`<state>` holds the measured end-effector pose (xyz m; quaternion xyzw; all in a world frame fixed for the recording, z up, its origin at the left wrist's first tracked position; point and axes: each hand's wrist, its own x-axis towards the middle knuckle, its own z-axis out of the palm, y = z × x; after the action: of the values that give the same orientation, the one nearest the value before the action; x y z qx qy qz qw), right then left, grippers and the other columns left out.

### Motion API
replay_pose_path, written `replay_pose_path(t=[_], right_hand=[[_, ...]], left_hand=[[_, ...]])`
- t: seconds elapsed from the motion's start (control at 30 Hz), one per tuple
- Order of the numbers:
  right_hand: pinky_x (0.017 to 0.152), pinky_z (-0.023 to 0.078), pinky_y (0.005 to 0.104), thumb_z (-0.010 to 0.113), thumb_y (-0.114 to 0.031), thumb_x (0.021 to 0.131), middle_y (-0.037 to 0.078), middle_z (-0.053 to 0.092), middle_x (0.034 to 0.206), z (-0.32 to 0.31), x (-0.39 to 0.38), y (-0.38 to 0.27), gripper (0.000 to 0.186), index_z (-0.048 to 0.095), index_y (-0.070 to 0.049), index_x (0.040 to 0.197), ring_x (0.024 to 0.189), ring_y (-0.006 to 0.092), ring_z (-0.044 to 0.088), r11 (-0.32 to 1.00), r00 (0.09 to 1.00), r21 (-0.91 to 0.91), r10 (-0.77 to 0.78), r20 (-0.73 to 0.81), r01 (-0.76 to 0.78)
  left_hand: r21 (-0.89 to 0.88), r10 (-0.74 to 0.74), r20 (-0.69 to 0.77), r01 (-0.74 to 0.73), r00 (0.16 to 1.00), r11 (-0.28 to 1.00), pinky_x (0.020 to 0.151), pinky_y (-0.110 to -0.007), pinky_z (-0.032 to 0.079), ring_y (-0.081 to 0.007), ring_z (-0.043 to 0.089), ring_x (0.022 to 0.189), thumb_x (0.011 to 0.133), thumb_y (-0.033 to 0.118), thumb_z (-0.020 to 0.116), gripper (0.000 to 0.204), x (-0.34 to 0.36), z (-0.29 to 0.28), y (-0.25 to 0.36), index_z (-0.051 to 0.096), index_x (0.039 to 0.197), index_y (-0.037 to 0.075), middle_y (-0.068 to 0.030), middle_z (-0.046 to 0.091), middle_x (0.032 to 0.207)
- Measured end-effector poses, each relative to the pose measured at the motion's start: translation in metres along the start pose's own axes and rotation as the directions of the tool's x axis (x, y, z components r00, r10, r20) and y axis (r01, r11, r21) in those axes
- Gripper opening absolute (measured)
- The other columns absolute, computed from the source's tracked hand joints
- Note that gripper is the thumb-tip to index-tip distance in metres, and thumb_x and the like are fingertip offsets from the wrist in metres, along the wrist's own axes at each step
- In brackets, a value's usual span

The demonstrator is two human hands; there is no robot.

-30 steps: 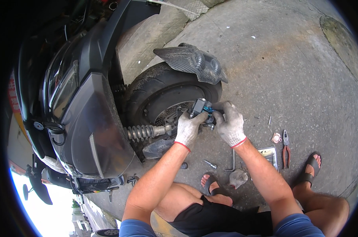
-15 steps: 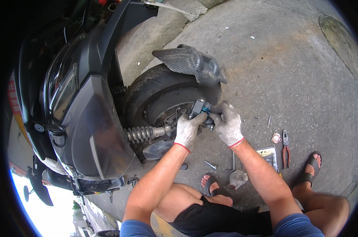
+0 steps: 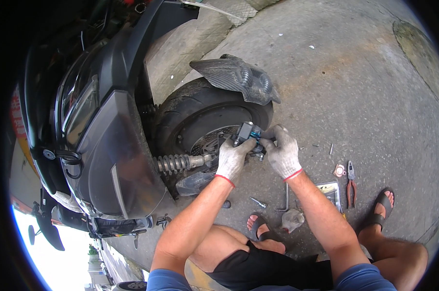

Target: The person removes old brake pads from a motorcycle brake caliper and installs new brake pads using a screwdriver.

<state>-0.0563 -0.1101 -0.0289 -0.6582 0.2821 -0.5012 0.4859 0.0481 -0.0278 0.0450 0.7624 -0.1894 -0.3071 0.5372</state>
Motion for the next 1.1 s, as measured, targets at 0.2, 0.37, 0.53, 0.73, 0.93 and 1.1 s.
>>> replay_pose_path(t=[0.2,0.37,0.53,0.73,0.93,1.1], right_hand=[[0.069,0.053,0.0417,0.075,-0.003,0.076,0.013,0.067,0.087,-0.001,0.001,0.003,0.016,0.065,-0.006,0.088,0.079,0.0337,0.067,1.000,0.999,-0.005,0.020,0.024,-0.020],[0.068,0.053,0.0384,0.074,-0.003,0.078,0.011,0.067,0.087,-0.004,0.003,0.000,0.015,0.067,-0.006,0.091,0.077,0.0289,0.067,0.994,0.994,0.076,0.073,0.079,-0.079],[0.069,0.054,0.0372,0.073,-0.003,0.079,0.011,0.068,0.089,-0.002,0.001,0.005,0.015,0.068,-0.005,0.093,0.078,0.0272,0.068,0.991,0.995,0.103,0.080,0.063,-0.086],[0.070,0.054,0.0351,0.071,-0.002,0.081,0.012,0.068,0.090,-0.001,-0.002,0.007,0.016,0.068,-0.005,0.097,0.078,0.0240,0.069,0.974,0.986,0.156,0.158,0.048,-0.164],[0.070,0.054,0.0338,0.072,-0.004,0.083,0.013,0.067,0.090,0.000,-0.004,0.012,0.017,0.067,-0.002,0.099,0.078,0.0219,0.068,0.916,0.949,0.251,0.309,0.060,-0.314],[0.071,0.054,0.0341,0.073,-0.006,0.083,0.013,0.067,0.091,0.002,-0.002,0.012,0.016,0.068,-0.002,0.098,0.079,0.0227,0.068,0.919,0.957,0.267,0.282,0.069,-0.290]], left_hand=[[0.041,-0.008,-0.006,0.008,1.000,0.999,0.055,-0.024,0.041,-0.0076,0.055,0.062,0.082,0.016,0.078,0.029,0.001,-0.001,0.000,0.066,0.103,-0.001,-0.0019,0.066,0.082],[-0.005,-0.011,-0.012,0.010,1.000,1.000,0.054,-0.023,0.040,-0.0071,0.054,0.061,0.083,0.018,0.077,0.028,0.000,-0.001,0.001,0.066,0.101,-0.001,-0.0019,0.065,0.080],[0.013,-0.015,0.009,0.015,1.000,1.000,0.053,-0.023,0.041,-0.0084,0.056,0.060,0.083,0.017,0.077,0.028,0.003,-0.004,-0.002,0.065,0.101,-0.001,-0.0032,0.066,0.081],[-0.010,-0.060,0.033,0.061,0.998,0.998,0.057,-0.024,0.048,-0.0126,0.064,0.068,0.087,0.008,0.071,0.030,0.008,-0.010,-0.005,0.062,0.113,-0.001,-0.0053,0.069,0.090],[-0.036,-0.089,0.029,0.090,0.996,0.995,0.063,-0.028,0.052,-0.0148,0.067,0.074,0.088,0.007,0.069,0.030,0.009,-0.011,-0.006,0.062,0.115,0.000,-0.0068,0.070,0.095],[-0.024,-0.090,0.057,0.091,0.994,0.996,0.065,-0.029,0.053,-0.0152,0.067,0.077,0.089,0.009,0.068,0.029,0.009,-0.015,-0.004,0.062,0.116,0.000,-0.0061,0.070,0.096]])
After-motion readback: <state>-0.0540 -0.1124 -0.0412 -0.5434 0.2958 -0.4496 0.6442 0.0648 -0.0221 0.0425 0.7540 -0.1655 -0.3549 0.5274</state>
